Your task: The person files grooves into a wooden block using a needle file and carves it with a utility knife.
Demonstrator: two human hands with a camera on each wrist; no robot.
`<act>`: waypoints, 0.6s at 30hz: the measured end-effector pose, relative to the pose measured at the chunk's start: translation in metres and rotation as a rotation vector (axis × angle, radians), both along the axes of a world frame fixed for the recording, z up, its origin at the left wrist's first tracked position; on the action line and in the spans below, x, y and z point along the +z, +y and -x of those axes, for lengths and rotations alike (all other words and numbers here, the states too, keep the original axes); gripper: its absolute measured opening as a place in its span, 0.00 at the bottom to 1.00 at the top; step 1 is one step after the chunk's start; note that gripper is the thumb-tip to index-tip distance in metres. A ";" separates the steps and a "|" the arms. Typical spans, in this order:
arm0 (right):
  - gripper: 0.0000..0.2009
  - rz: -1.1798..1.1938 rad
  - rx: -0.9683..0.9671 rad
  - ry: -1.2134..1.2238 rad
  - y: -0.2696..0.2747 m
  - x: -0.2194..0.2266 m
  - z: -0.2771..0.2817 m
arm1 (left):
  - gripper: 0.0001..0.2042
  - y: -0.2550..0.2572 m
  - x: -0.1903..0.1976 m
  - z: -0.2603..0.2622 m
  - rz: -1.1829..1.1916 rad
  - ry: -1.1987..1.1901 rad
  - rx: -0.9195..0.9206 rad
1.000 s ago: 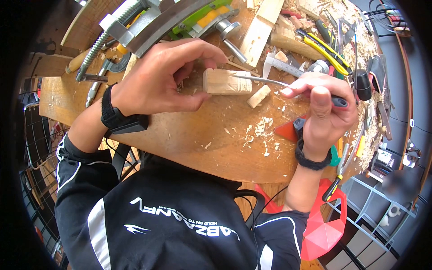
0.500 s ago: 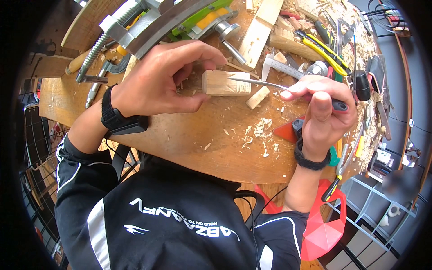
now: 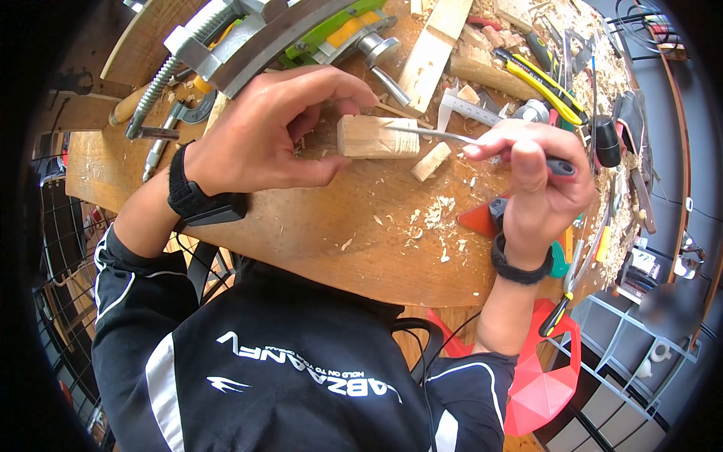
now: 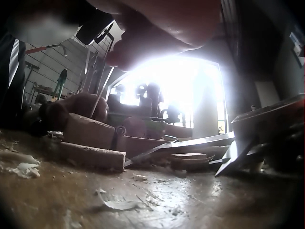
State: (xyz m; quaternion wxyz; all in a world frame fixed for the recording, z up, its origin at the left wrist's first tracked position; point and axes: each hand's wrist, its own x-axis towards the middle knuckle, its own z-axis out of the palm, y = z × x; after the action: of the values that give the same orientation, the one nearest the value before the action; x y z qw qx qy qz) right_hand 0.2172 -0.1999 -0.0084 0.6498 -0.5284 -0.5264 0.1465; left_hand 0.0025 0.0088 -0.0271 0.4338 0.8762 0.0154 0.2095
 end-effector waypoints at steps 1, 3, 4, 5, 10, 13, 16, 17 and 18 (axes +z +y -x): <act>0.13 0.010 -0.041 0.004 0.000 0.000 -0.001 | 0.28 0.000 0.000 0.000 -0.019 -0.015 0.001; 0.13 -0.014 -0.020 0.040 -0.002 -0.001 -0.003 | 0.28 0.000 0.000 0.000 -0.003 -0.002 0.001; 0.13 -0.038 0.002 0.076 -0.002 -0.002 -0.003 | 0.28 0.000 0.001 0.000 0.014 0.010 0.000; 0.13 -0.038 0.001 0.077 -0.002 -0.002 -0.002 | 0.28 0.000 0.001 0.000 0.014 0.011 0.000; 0.13 0.009 -0.088 0.010 -0.001 -0.001 -0.002 | 0.28 0.000 -0.001 0.000 -0.016 -0.012 0.003; 0.13 -0.039 -0.068 0.011 -0.001 -0.001 -0.005 | 0.28 -0.001 0.001 0.000 0.012 0.013 0.000; 0.13 -0.033 0.001 -0.037 0.000 0.001 0.001 | 0.28 0.000 0.001 0.001 0.003 0.013 -0.001; 0.13 -0.032 0.001 -0.037 0.001 0.001 0.002 | 0.28 0.000 0.001 0.000 0.003 0.014 -0.001; 0.13 -0.019 -0.009 -0.042 0.002 0.002 0.002 | 0.28 0.000 0.001 0.000 -0.007 0.006 0.000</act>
State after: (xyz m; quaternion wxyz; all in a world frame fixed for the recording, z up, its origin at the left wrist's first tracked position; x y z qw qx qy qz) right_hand 0.2152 -0.1983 -0.0068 0.6445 -0.5275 -0.5387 0.1273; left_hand 0.0022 0.0085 -0.0262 0.4309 0.8782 0.0158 0.2069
